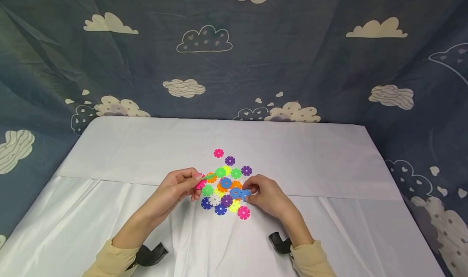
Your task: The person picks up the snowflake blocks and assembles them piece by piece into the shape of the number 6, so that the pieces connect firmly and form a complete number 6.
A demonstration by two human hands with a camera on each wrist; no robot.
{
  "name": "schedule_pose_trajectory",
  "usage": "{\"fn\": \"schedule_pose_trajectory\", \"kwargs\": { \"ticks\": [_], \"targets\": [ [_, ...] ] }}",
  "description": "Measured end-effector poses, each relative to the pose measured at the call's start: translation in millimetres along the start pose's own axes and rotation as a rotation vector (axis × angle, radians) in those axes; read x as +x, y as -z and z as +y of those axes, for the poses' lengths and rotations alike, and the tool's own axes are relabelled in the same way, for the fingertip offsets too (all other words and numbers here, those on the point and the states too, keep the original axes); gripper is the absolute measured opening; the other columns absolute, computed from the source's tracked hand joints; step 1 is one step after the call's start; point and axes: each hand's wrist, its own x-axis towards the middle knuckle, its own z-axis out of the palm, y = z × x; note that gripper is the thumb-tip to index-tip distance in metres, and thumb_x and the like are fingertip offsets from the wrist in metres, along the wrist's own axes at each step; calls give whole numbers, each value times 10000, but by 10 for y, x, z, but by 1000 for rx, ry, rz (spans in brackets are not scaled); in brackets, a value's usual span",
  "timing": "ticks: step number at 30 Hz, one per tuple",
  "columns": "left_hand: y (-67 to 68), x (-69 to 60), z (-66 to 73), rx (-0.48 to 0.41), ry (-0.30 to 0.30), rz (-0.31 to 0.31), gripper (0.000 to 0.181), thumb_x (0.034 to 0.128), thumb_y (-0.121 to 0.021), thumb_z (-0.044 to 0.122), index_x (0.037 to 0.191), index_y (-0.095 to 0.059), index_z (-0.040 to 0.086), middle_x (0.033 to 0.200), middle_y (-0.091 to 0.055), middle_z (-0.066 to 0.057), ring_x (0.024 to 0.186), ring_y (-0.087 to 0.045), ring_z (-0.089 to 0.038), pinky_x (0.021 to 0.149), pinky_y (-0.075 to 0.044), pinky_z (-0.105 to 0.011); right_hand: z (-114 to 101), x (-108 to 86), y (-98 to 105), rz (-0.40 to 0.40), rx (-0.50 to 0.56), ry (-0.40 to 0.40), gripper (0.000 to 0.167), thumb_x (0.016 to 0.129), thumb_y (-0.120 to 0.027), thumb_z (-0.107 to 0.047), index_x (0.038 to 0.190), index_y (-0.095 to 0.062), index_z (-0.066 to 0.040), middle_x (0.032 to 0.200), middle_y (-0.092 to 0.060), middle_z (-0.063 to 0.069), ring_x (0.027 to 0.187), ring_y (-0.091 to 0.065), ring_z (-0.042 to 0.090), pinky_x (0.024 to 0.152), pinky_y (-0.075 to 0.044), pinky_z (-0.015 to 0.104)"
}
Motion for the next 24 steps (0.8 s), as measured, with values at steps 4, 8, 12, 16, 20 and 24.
{"fn": "schedule_pose_trajectory", "kwargs": {
  "ticks": [4, 8, 12, 16, 20, 24],
  "targets": [
    [13, -2, 4, -24, 6, -6, 238, 1008, -541, 160, 866, -545, -30, 716, -551, -104, 662, -516, -221, 703, -479, -297, -26, -5, 20, -27, 20, -7, 207, 821, -779, -38, 938, -639, -136, 790, -556, -5, 765, -516, 186, 661, -442, 283],
    [22, -2, 13, -50, 20, -12, 249, 1006, -547, 165, 846, -542, -25, 716, -546, -102, 669, -514, -229, 699, -477, -297, -62, -22, 41, 9, 4, -13, 182, 835, -758, -34, 952, -668, -140, 802, -594, -31, 761, -545, 172, 685, -484, 282],
    [18, -2, 20, -66, 46, -15, 253, 998, -565, 179, 846, -574, -23, 713, -553, -103, 664, -511, -237, 680, -473, -294, -135, -46, 65, 104, 3, -22, 178, 851, -752, -42, 1004, -717, -126, 825, -631, -30, 744, -561, 164, 671, -514, 273],
    [9, -1, 20, -71, 59, -23, 258, 995, -575, 200, 856, -596, -16, 712, -564, -100, 649, -519, -215, 667, -472, -285, -247, -76, 89, 189, 58, 3, 181, 864, -749, -52, 1035, -732, -109, 867, -658, -7, 758, -585, 176, 667, -536, 263],
    [7, 3, 20, -73, 59, -31, 266, 995, -578, 213, 856, -590, -13, 718, -565, -99, 652, -523, -211, 671, -472, -289, -346, -105, 111, 246, 135, 36, 189, 880, -736, -61, 1064, -730, -103, 923, -660, 15, 800, -595, 193, 694, -548, 255],
    [7, 1, 21, -72, 53, -41, 268, 997, -574, 208, 844, -580, -12, 720, -561, -99, 654, -518, -222, 678, -470, -297, -415, -134, 133, 242, 268, 56, 196, 908, -712, -85, 1104, -711, -86, 956, -656, 51, 828, -629, 245, 718, -558, 260]
  ]
}}
